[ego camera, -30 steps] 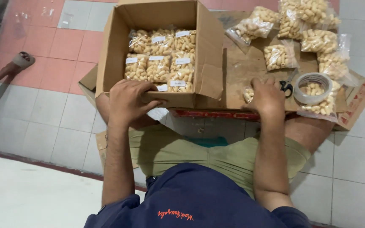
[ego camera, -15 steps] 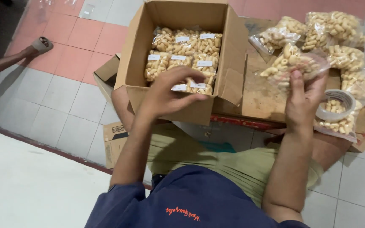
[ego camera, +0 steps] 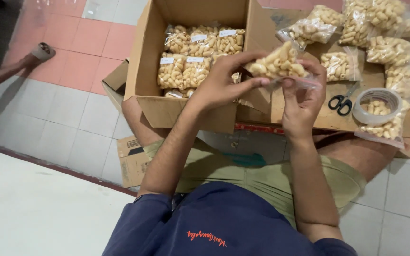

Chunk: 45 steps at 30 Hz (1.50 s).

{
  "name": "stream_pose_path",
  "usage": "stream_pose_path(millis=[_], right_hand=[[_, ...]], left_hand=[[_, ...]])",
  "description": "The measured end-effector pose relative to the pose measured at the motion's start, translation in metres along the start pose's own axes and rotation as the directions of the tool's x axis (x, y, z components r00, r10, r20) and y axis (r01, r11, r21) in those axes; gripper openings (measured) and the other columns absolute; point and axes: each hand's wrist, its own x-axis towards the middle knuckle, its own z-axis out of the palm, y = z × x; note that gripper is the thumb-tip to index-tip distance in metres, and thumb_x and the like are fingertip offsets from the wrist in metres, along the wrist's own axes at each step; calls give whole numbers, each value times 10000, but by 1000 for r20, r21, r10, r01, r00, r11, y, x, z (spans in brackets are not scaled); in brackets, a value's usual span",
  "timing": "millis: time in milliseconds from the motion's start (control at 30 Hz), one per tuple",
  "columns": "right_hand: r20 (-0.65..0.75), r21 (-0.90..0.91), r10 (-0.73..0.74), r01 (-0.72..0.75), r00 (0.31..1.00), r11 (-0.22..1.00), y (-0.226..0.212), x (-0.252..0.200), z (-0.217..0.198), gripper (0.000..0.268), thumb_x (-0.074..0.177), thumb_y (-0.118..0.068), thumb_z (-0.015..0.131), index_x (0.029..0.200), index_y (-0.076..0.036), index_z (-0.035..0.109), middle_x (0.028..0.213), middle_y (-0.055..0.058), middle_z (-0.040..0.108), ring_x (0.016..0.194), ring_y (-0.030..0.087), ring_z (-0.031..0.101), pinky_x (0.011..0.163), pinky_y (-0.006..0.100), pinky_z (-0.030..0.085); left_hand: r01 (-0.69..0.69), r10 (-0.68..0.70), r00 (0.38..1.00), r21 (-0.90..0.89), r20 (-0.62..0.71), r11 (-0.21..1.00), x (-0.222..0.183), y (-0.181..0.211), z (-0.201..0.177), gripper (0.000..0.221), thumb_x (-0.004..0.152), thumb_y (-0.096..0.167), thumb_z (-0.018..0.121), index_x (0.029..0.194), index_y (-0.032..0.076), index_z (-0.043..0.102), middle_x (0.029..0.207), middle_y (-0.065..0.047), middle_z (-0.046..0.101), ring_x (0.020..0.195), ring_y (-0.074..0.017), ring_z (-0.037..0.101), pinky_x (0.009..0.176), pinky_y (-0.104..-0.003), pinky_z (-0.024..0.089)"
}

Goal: Packing small plastic bags of snacks into a cardboard box for shipping

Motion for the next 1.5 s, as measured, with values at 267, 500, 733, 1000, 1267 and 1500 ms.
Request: stream_pose_path(millis=[267, 500, 733, 1000, 1267, 1500], right_hand=[[21, -254, -189, 188, 982, 949, -43, 5, 8, 274, 1109, -312, 691, 1151, -50, 620, 1289, 168, 529, 1258, 300, 549, 1085, 424, 532], [-459, -276, -181, 54, 870, 960, -13, -21, -10, 238, 1135, -201, 725, 1186, -94, 519, 1095, 84, 626, 1017, 214, 642, 936, 381, 557], [-368, -249, -106, 12, 924, 969, -27, -7, -1, 152, 1174, -165, 670, 1138, -103, 535, 948, 51, 595, 760, 176, 613, 751, 329, 552], [-164, -109, -87, 69, 983, 992, -42, 3, 9, 518, 1097, -426, 712, 1440, -134, 456, 1356, 83, 476, 1257, 242, 480, 1144, 381, 447], [-6, -35, 47, -47, 999, 998, -43, -1, 9, 449, 1118, -76, 712, 1456, -109, 418, 1400, 122, 503, 1308, 222, 535, 1048, 334, 549], [4, -92, 29, -29, 1000, 995, -39, -4, 9, 388, 1084, -303, 753, 1334, -88, 547, 1251, 94, 610, 1166, 242, 639, 1050, 349, 569]], left_hand=[[292, -292, 956, 4, -3, 956, 9, 49, -2, 493, 1067, 518, 591, 1447, 204, 585, 936, -67, 686, 752, -144, 725, 594, -219, 587], [-103, -2, 964, 378, 267, 920, 9, 7, 8, 848, 991, 859, 281, 1393, 207, 645, 1003, 0, 732, 779, -106, 587, 727, -235, 417], [-110, 12, 921, 229, 390, 967, 10, 26, 2, 720, 947, 698, 664, 1437, 173, 613, 1350, -45, 741, 1190, -218, 729, 1059, -438, 588], [-105, 73, 987, 228, 144, 968, 5, 13, -1, 385, 1063, 332, 738, 1336, 77, 646, 1203, -136, 782, 1005, -228, 817, 808, -285, 727], [-25, 14, 997, 154, 76, 988, 3, 16, -3, 479, 1079, 359, 745, 1479, 180, 551, 1407, -102, 690, 1217, -228, 730, 964, -316, 701], [-73, 70, 997, 181, 26, 981, 6, 37, -2, 254, 1082, 224, 733, 1314, 124, 705, 1259, -100, 778, 1147, -217, 761, 926, -304, 675]])
